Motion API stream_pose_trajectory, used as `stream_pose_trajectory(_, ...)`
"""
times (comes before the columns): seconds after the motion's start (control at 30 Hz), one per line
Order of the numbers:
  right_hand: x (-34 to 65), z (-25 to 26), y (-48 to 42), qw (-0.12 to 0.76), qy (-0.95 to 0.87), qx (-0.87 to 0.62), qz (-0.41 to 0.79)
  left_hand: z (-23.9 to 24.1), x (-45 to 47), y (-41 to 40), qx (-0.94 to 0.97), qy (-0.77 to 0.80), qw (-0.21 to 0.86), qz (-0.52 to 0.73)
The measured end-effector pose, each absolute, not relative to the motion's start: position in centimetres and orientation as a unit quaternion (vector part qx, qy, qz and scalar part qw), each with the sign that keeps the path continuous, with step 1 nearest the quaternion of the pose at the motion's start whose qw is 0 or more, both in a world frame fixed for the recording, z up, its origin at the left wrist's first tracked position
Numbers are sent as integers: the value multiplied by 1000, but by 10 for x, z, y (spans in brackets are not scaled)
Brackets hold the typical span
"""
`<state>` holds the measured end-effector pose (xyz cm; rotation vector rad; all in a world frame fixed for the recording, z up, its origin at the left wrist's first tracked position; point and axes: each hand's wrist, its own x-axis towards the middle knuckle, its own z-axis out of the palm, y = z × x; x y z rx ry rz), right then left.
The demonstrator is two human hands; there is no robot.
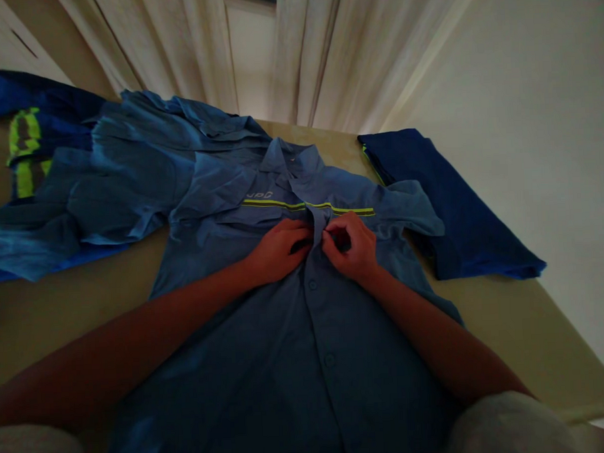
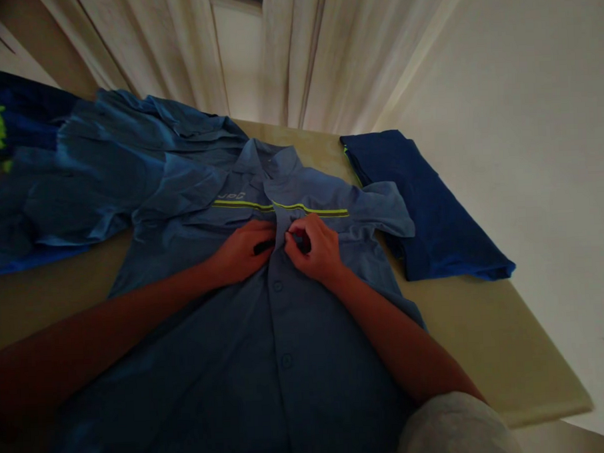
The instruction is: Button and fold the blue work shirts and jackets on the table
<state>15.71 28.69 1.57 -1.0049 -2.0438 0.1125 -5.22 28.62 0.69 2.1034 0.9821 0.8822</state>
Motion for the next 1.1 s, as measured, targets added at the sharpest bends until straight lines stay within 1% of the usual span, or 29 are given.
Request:
stream_pose_trajectory(0.07,161,26,286,424,-819,-385,35,4,-52,287,833,381,264,303)
stream_pose_trajectory(0.13,164,42,281,407,-824,-393,35,1,-53,288,852,387,213,280)
stream_pose_trajectory(0.2,166,57,268,345,-842,-409,61,-1,-55,289,868,377,174,272)
stream_pose_trajectory(0.27,164,64,249,244,-874,-409,96,0,-57,288,883,357,145,268)
stream_pose_trajectory(0.37,159,55,219,108,-905,-402,88,4,-59,282,895,336,120,270)
stream_pose_trajectory(0.43,153,43,205,69,-904,-420,48,9,-60,277,894,330,112,281)
stream_pose_trajectory(0.5,146,34,199,57,-894,-444,15,13,-58,272,890,328,116,294)
stream_pose_trajectory(0.6,137,30,196,55,-876,-478,-10,20,-48,262,872,352,157,303)
stream_pose_trajectory(0.67,134,31,194,62,-860,-506,-12,24,-36,255,837,405,201,308)
stream_pose_trajectory(0.77,135,30,190,104,-836,-538,0,28,-20,242,759,486,250,354)
stream_pose_trajectory(0.87,142,25,190,168,-827,-536,26,25,-14,229,685,526,260,431)
stream_pose_trajectory(0.93,148,21,195,206,-822,-529,49,20,-16,223,672,530,273,440)
stream_pose_trajectory(1.1,156,16,208,273,-816,-500,98,10,-29,223,707,480,316,413)
